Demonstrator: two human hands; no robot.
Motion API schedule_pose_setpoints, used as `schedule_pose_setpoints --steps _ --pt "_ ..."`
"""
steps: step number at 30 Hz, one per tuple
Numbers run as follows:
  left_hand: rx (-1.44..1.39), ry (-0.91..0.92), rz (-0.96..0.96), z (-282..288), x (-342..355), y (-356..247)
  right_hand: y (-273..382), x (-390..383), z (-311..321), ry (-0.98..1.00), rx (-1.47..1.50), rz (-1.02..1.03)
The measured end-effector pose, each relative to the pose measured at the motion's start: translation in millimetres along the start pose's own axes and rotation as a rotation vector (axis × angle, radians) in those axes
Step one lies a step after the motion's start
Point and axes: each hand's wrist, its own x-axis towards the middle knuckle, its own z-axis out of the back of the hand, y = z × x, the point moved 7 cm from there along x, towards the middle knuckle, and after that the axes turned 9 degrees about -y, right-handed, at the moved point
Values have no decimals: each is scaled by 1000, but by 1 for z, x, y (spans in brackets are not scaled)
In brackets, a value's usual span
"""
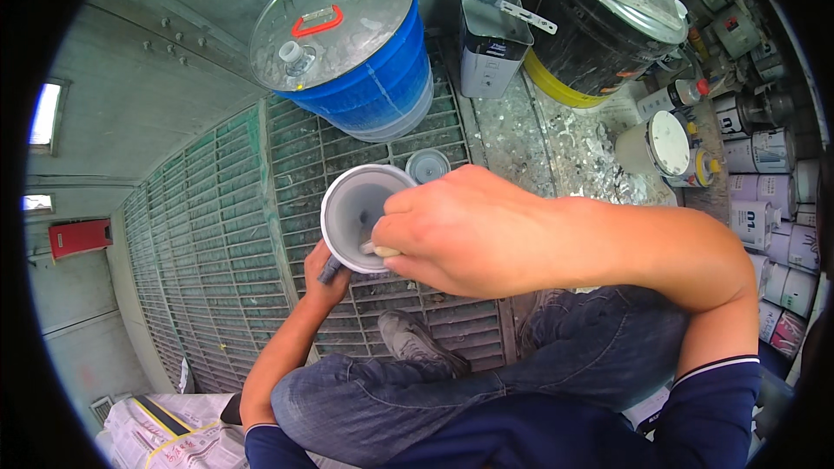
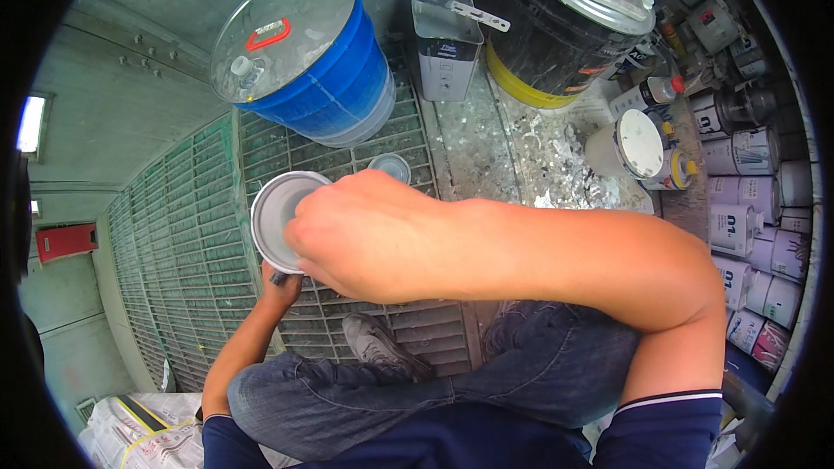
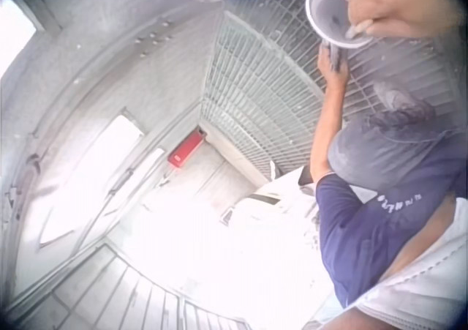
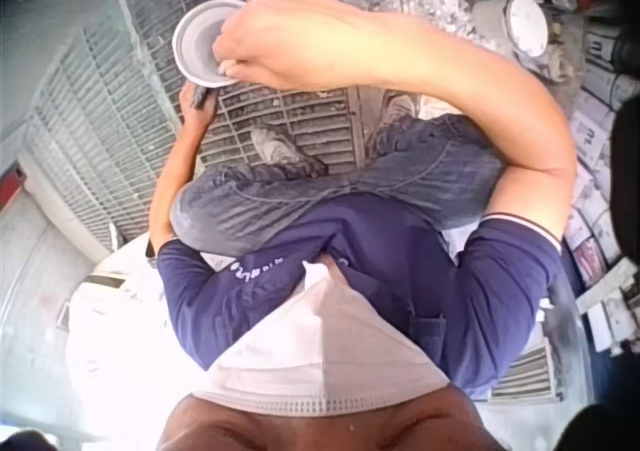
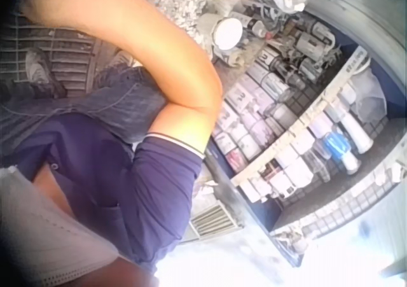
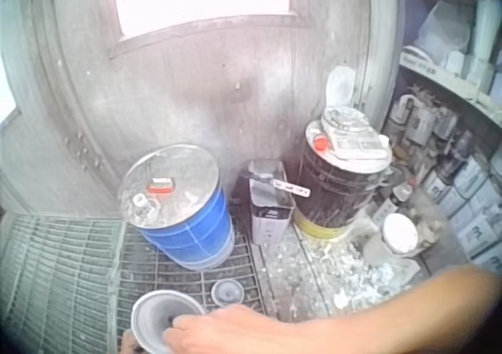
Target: The person sits on a metal grate floor and cleans a white paint sprayer cup. They pour liquid from a blue barrel into the cup, stir it with a wooden stick, and then wipe the interior and exterior of the cup with a white paper towel.
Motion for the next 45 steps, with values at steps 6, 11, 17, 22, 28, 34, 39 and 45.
schedule_pose_setpoints --steps 6,11,17,22,28,34,39,45 --pt "1 -51 -52 3 7 -16 -5 7 1 -175 -126 74" --pt "-4 -122 -35 7 8 -8 -8 5 -4 -110 -231 48" --pt "-34 -79 -46 2 2 2 -2 9 -7 -158 44 -16" --pt "-21 -63 -26 1 5 -5 -9 13 -2 -280 -206 81" --pt "-19 71 167 -1 -3 12 -19 10 -5 -182 -88 -34" --pt "-112 101 314 -14 -8 18 -18 21 17 -508 35 30" --pt "-84 69 312 -8 3 3 -34 18 6 -300 -268 -70" --pt "-260 180 490 -16 -11 20 -49 26 14 -304 153 -250"
